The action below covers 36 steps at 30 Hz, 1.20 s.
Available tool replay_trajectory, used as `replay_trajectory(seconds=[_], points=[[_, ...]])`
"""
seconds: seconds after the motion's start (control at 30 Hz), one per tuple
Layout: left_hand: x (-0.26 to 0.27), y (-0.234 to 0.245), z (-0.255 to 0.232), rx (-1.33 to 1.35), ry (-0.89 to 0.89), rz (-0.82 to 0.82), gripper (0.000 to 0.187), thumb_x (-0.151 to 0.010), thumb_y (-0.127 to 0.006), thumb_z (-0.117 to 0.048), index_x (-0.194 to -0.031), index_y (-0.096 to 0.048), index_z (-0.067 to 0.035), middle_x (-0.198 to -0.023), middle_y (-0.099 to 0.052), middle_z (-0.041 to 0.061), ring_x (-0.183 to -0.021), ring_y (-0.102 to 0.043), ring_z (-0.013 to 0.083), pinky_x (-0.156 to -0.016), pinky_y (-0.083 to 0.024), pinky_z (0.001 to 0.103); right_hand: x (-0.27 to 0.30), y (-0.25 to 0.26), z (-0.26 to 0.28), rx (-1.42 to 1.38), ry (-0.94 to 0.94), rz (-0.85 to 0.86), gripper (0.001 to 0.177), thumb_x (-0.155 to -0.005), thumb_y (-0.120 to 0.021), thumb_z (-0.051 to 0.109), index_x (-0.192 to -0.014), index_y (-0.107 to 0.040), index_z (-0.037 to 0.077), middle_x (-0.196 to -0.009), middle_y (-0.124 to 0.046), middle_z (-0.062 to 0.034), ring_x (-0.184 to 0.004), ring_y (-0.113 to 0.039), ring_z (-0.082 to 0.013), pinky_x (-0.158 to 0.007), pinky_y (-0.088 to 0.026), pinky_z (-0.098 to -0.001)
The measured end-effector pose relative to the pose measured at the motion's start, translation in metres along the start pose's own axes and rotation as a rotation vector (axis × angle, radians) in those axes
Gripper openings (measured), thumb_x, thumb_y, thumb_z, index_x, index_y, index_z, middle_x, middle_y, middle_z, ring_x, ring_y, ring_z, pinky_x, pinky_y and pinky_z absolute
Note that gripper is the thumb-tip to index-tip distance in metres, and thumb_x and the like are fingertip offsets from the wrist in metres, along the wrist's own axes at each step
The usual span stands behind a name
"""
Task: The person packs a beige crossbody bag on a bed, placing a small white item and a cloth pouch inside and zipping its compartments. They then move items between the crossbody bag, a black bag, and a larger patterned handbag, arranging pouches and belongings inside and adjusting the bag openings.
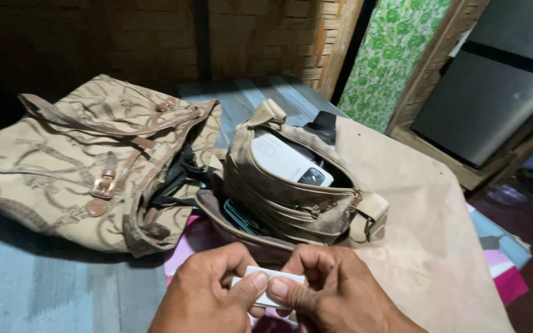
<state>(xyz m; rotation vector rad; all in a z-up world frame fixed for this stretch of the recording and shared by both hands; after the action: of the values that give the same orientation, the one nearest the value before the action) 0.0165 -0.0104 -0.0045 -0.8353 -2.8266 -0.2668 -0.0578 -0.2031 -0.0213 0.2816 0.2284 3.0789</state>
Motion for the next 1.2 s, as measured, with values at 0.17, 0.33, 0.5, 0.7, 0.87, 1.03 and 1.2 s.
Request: replay_trajectory(seconds=[0.17, 0.33, 0.5, 0.7, 0.87, 1.03, 1.2], points=[[-0.001, 0.005, 0.001, -0.014, 0.078, -0.048, 0.022, -0.09, -0.075, -0.019, -0.079, -0.068, -0.001, -0.057, -0.071, 0.008, -0.046, -0.06, 0.0113, -0.045, -0.046, 0.029, -0.002, -0.013, 0.032, -0.108, -0.276, -0.008, 0.019, -0.092, -0.073, 0.015, -0.093, -0.073, -0.005, -0.064, -0.067, -0.0074, -0.052, -0.06, -0.0139, -0.049, -0.045, -0.0278], [-0.007, 0.008, 0.01, 0.145, 0.004, 0.045, 0.015, -0.088, -0.074, -0.016, -0.085, -0.07, -0.002, -0.063, -0.07, 0.006, -0.054, -0.063, 0.009, -0.05, -0.049, 0.027, -0.005, -0.004, 0.039, -0.017, -0.205, 0.025, 0.02, -0.088, -0.077, 0.019, -0.092, -0.077, 0.0, -0.061, -0.068, -0.0036, -0.052, -0.059, -0.0101, -0.05, -0.044, -0.0265], [-0.003, 0.02, -0.001, 0.032, -0.217, 0.146, 0.01, -0.091, -0.074, -0.011, -0.092, -0.073, -0.001, -0.072, -0.063, 0.007, -0.065, -0.056, 0.0087, -0.058, -0.045, 0.026, -0.017, 0.005, 0.029, -0.009, -0.241, 0.019, 0.026, -0.087, -0.082, 0.021, -0.089, -0.079, -0.005, -0.062, -0.068, -0.003, -0.054, -0.055, -0.0085, -0.051, -0.039, -0.0258], [-0.008, 0.033, -0.058, -0.525, -0.234, -0.272, 0.013, -0.09, -0.059, -0.011, -0.094, -0.071, -0.011, -0.075, -0.072, 0.009, -0.066, -0.075, 0.0262, -0.064, -0.056, 0.037, -0.04, 0.042, 0.04, 0.196, -0.082, -0.162, 0.026, -0.087, -0.08, 0.016, -0.11, -0.076, 0.006, -0.071, -0.07, -0.0058, -0.058, -0.064, -0.016, -0.054, -0.053, -0.0353], [-0.024, 0.004, -0.081, -0.834, -0.719, -0.048, 0.028, -0.062, -0.063, 0.003, -0.088, -0.07, -0.005, -0.079, -0.065, 0.017, -0.086, -0.062, 0.0381, -0.074, -0.05, 0.048, -0.03, 0.043, 0.049, 0.737, 0.038, -0.336, 0.021, -0.08, -0.083, 0.022, -0.1, -0.079, 0.018, -0.073, -0.075, -0.0029, -0.069, -0.073, -0.014, -0.069, -0.062, -0.0297], [-0.043, -0.011, -0.065, -1.016, -0.695, 0.114, 0.013, -0.071, -0.063, 0.002, -0.081, -0.069, -0.005, -0.09, -0.067, 0.014, -0.097, -0.061, 0.0358, -0.079, -0.051, 0.046, -0.027, 0.04, 0.053, 0.832, -0.054, -0.353, 0.03, -0.075, -0.088, 0.03, -0.097, -0.073, 0.018, -0.074, -0.079, -0.0039, -0.076, -0.076, -0.0179, -0.072, -0.06, -0.0338], [-0.051, -0.019, -0.061, -1.038, -0.941, 0.063, 0.013, -0.069, -0.062, -0.001, -0.079, -0.071, -0.004, -0.108, -0.068, 0.012, -0.104, -0.06, 0.0335, -0.083, -0.054, 0.044, -0.022, 0.04, 0.054, 0.878, 0.01, -0.336, 0.028, -0.077, -0.082, 0.026, -0.101, -0.068, 0.021, -0.07, -0.076, -0.0089, -0.073, -0.077, -0.0271, -0.071, -0.059, -0.0409]])
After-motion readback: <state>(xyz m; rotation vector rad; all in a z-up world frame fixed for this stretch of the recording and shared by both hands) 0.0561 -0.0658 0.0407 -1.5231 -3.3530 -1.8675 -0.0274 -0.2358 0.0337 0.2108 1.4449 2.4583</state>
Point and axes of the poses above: each hand's wrist, its own x-axis away from the middle knuckle, its own y-axis out of the back of the hand, z = x × y, the point moved 2 cm from there along -x, towards the middle knuckle
